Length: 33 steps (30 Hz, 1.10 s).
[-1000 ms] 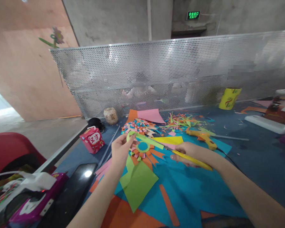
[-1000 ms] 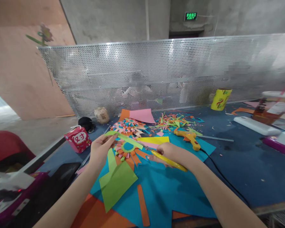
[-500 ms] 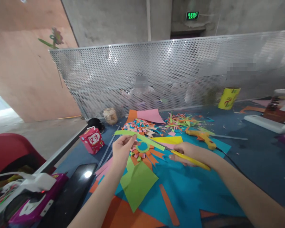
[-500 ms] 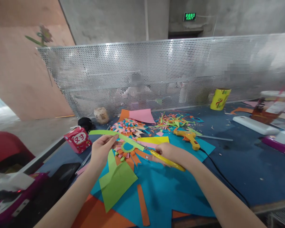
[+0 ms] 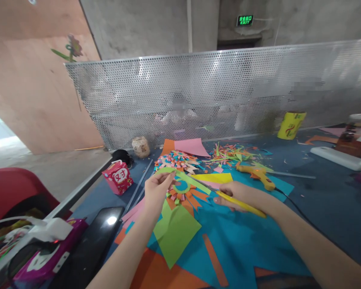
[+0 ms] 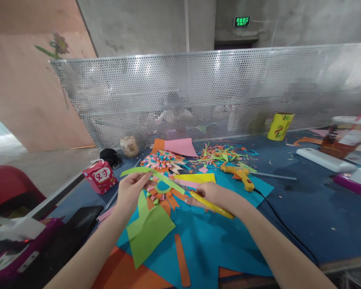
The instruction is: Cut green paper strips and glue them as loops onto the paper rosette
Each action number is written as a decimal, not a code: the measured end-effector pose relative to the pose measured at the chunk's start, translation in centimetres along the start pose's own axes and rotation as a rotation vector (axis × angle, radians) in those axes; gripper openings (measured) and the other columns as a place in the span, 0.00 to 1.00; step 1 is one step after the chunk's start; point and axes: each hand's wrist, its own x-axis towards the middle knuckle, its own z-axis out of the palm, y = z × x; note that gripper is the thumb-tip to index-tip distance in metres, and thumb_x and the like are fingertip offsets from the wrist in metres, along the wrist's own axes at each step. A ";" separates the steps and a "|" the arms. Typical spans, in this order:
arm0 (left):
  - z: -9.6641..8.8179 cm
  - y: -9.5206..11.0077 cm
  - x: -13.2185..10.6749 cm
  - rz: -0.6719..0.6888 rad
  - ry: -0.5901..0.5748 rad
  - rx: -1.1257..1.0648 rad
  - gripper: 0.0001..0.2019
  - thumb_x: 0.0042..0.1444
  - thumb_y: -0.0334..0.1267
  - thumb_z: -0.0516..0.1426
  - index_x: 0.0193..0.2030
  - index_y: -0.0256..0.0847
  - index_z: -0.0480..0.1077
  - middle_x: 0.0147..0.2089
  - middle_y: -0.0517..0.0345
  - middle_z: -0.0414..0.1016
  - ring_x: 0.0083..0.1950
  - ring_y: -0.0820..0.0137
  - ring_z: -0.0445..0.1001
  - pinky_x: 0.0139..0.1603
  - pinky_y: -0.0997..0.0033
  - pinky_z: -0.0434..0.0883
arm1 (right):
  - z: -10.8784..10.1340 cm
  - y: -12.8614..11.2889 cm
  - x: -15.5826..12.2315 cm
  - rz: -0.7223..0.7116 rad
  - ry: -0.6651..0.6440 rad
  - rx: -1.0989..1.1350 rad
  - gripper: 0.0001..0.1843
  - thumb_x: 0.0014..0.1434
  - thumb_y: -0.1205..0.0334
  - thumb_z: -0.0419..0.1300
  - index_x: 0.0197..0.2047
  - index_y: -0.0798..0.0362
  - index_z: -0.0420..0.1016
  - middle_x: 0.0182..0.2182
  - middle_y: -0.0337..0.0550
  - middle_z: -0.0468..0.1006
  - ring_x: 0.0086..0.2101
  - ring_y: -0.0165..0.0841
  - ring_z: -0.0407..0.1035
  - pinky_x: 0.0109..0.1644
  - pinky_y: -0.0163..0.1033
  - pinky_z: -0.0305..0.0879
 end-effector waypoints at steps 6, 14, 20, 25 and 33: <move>0.1 0.3 -0.2 -0.013 -0.021 -0.029 0.13 0.36 0.43 0.64 0.23 0.35 0.70 0.18 0.58 0.74 0.18 0.75 0.69 0.20 0.79 0.61 | 0.1 -0.4 -0.2 0.017 0.004 0.003 0.22 0.49 0.43 0.53 0.30 0.56 0.67 0.15 0.35 0.64 0.14 0.25 0.57 0.19 0.31 0.55; 0.1 0.2 -0.2 -0.002 -0.033 -0.017 0.13 0.36 0.43 0.64 0.23 0.35 0.70 0.18 0.58 0.73 0.17 0.78 0.66 0.20 0.79 0.60 | 0.2 0.1 0.1 -0.036 0.012 -0.022 0.27 0.48 0.39 0.51 0.34 0.56 0.70 0.18 0.37 0.65 0.20 0.28 0.62 0.22 0.31 0.56; 0.2 0.3 -0.2 -0.004 -0.050 -0.020 0.13 0.36 0.43 0.64 0.23 0.35 0.70 0.18 0.58 0.73 0.17 0.77 0.67 0.20 0.79 0.60 | 0.3 -0.1 0.1 -0.027 0.018 -0.012 0.25 0.48 0.40 0.52 0.33 0.56 0.69 0.17 0.36 0.65 0.18 0.26 0.60 0.20 0.31 0.55; 0.2 0.4 -0.3 -0.011 -0.040 -0.009 0.14 0.35 0.44 0.64 0.23 0.34 0.70 0.18 0.58 0.73 0.17 0.76 0.68 0.20 0.77 0.60 | 0.3 -0.3 -0.1 0.046 0.030 0.024 0.23 0.48 0.41 0.52 0.27 0.56 0.65 0.15 0.36 0.64 0.13 0.24 0.57 0.17 0.31 0.54; 0.3 0.4 -0.4 -0.011 -0.059 0.001 0.15 0.35 0.45 0.64 0.23 0.35 0.70 0.17 0.59 0.73 0.18 0.75 0.69 0.20 0.78 0.60 | 0.5 0.3 0.3 -0.024 -0.005 0.028 0.27 0.48 0.37 0.50 0.33 0.55 0.68 0.16 0.36 0.65 0.16 0.25 0.59 0.18 0.30 0.55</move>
